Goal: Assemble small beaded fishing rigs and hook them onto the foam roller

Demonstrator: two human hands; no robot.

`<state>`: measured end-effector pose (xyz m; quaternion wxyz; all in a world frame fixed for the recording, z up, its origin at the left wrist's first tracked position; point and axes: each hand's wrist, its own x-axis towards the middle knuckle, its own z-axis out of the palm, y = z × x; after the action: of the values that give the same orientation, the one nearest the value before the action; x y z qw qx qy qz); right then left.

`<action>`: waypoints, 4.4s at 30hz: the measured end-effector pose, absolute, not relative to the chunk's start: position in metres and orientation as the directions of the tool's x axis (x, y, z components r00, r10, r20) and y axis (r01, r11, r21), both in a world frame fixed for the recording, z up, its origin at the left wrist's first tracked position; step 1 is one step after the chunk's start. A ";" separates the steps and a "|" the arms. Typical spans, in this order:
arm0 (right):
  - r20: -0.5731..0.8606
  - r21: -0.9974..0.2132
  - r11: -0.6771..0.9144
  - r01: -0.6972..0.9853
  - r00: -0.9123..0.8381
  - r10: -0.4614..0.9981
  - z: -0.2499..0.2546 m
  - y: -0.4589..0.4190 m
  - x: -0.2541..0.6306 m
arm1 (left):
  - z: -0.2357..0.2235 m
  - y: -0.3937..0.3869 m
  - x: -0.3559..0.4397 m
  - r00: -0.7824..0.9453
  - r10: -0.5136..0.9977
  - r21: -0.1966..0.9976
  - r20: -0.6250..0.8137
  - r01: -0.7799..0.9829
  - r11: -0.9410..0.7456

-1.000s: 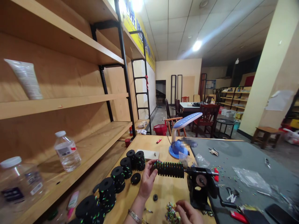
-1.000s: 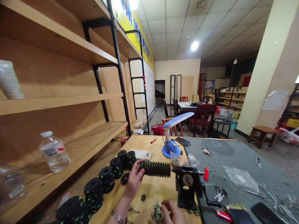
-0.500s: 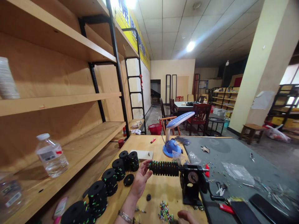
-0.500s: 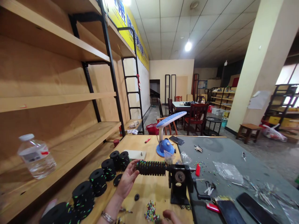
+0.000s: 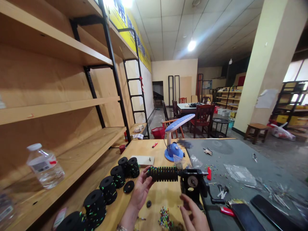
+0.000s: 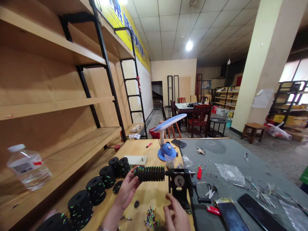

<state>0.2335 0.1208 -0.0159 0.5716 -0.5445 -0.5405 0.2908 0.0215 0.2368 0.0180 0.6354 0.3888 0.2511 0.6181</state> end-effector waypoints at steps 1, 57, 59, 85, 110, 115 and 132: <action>0.351 -0.916 0.275 0.292 0.256 0.901 -0.005 0.126 0.233 | 0.018 0.236 0.022 0.111 0.981 0.800 0.161 -0.596 -0.063; 0.191 -0.002 0.473 0.881 -0.464 0.865 0.118 0.238 0.146 | -0.010 0.210 -0.007 0.126 0.992 0.889 0.032 0.449 -0.086; 0.198 0.005 0.477 0.879 -0.469 0.861 0.117 0.237 0.147 | -0.014 0.210 0.002 0.136 0.990 0.900 0.024 0.429 -0.081; 0.195 -0.056 0.494 0.868 -0.475 0.858 0.124 0.235 0.149 | 0.042 0.246 0.001 0.016 0.978 0.847 0.210 -0.502 -0.173; 0.193 -0.084 0.492 0.867 -0.470 0.861 0.124 0.233 0.150 | 0.040 0.232 0.011 -0.042 0.992 0.737 0.116 -0.666 -0.115; 0.193 -0.093 0.492 0.866 -0.469 0.862 0.124 0.233 0.150 | 0.039 0.234 0.014 -0.044 0.996 0.701 0.073 -0.709 -0.082; 0.190 -0.089 0.487 0.869 -0.466 0.864 0.125 0.231 0.150 | 0.062 0.235 0.004 -0.123 0.983 0.771 0.138 -0.609 -0.185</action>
<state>0.1505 0.2315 0.1251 0.1049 -0.5062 -0.8560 -0.0098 0.0039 0.2351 0.0623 0.5730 0.3319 0.2816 0.6944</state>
